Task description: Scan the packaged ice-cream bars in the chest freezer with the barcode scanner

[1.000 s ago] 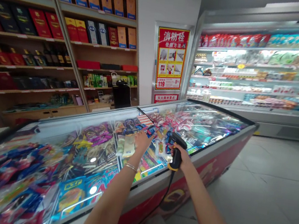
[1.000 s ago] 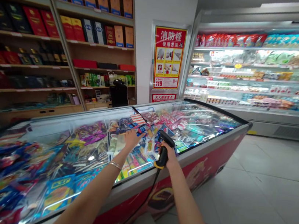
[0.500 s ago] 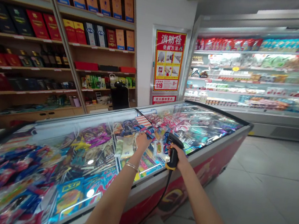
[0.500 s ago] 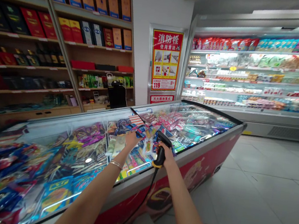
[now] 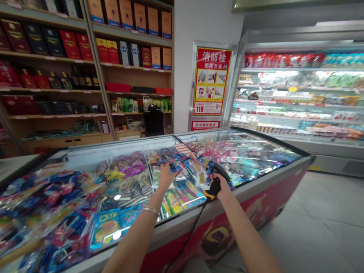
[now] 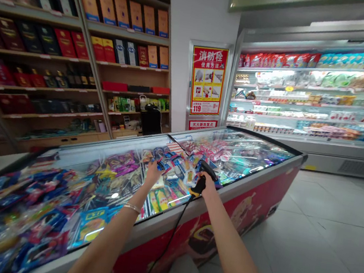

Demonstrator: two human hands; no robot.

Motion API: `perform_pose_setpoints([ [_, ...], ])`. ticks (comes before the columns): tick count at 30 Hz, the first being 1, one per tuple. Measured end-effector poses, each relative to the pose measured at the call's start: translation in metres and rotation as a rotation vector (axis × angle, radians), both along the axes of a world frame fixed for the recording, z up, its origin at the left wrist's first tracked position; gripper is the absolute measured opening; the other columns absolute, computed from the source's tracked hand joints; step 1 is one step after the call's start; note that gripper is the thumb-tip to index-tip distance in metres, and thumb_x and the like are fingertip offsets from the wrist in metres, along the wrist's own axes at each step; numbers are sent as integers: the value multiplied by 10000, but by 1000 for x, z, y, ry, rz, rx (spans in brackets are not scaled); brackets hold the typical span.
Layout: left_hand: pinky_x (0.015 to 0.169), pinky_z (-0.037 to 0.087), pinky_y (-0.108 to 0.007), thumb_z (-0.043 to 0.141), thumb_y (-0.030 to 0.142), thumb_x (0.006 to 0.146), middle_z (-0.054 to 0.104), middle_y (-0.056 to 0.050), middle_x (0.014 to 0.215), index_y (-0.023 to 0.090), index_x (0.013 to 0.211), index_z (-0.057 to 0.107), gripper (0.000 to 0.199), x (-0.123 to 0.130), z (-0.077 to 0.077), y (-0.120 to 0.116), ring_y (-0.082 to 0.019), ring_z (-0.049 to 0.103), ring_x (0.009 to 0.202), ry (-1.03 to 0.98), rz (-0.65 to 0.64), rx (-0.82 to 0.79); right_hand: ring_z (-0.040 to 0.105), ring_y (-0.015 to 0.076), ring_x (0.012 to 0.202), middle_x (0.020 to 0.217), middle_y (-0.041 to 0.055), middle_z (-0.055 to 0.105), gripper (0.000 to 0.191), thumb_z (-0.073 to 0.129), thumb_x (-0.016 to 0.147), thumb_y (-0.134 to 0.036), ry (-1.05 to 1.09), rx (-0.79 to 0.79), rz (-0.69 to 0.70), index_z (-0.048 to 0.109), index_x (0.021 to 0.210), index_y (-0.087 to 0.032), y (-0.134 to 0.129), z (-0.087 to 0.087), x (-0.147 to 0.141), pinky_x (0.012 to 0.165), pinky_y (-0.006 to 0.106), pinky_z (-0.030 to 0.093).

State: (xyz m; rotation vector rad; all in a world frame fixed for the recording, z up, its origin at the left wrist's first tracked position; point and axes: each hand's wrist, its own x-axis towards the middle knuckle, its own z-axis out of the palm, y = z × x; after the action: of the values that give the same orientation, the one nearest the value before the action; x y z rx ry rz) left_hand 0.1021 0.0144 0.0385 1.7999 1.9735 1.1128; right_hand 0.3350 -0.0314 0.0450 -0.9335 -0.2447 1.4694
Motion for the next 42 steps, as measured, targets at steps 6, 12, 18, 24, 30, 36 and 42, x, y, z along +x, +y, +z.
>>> perform_pose_setpoints([
  [6, 825, 455, -322, 683, 220, 704, 633, -118, 1076, 161, 1176, 500, 510, -89, 3, -32, -233, 612, 971, -83, 50, 138, 512, 89, 415, 546, -6, 581, 53, 574, 777, -162, 121, 46, 212, 563, 725, -156, -18, 15, -61, 406, 196, 459],
  [12, 749, 489, -320, 657, 304, 738, 687, -78, 936, 195, 1165, 516, 463, -152, -4, -58, -212, 651, 823, -224, 101, 230, 588, 135, 568, 717, 40, 633, 120, 544, 751, -166, 264, 273, 563, 608, 850, -145, -28, 16, -147, 571, 265, 522],
  [18, 637, 538, -302, 608, 408, 774, 652, -70, 914, 182, 1055, 558, 364, -169, -24, -61, -165, 628, 737, -513, 188, 273, 571, 116, 566, 729, 19, 621, 173, 646, 757, -302, 199, 382, 771, 627, 849, -157, -22, -12, -203, 636, 268, 520],
  [24, 620, 555, -298, 652, 402, 716, 573, -46, 936, 189, 867, 507, 298, -156, -20, -58, -147, 603, 772, -886, 133, 276, 514, 70, 499, 829, 18, 644, 219, 667, 751, -352, 226, 396, 700, 649, 872, -170, -16, -27, -202, 520, 205, 481],
  [30, 632, 548, -283, 677, 399, 650, 559, -28, 907, 201, 882, 506, 349, -153, -18, -63, -139, 573, 771, -928, 102, 275, 506, 72, 498, 730, 8, 610, 235, 694, 716, -371, 154, 424, 767, 639, 807, -161, -23, -24, -200, 496, 207, 449],
  [36, 632, 554, -296, 686, 376, 641, 563, -21, 885, 193, 901, 524, 357, -153, -22, -63, -125, 574, 720, -925, 95, 298, 502, 72, 514, 730, 3, 608, 245, 700, 700, -390, 133, 459, 753, 634, 787, -171, -25, -21, -198, 499, 209, 431],
  [42, 675, 554, -311, 672, 382, 651, 564, -30, 941, 203, 903, 513, 348, -154, -26, -61, -146, 589, 801, -921, 85, 295, 499, 72, 504, 711, 1, 608, 278, 709, 683, -414, 123, 458, 715, 625, 791, -171, -25, -21, -196, 495, 210, 433],
])
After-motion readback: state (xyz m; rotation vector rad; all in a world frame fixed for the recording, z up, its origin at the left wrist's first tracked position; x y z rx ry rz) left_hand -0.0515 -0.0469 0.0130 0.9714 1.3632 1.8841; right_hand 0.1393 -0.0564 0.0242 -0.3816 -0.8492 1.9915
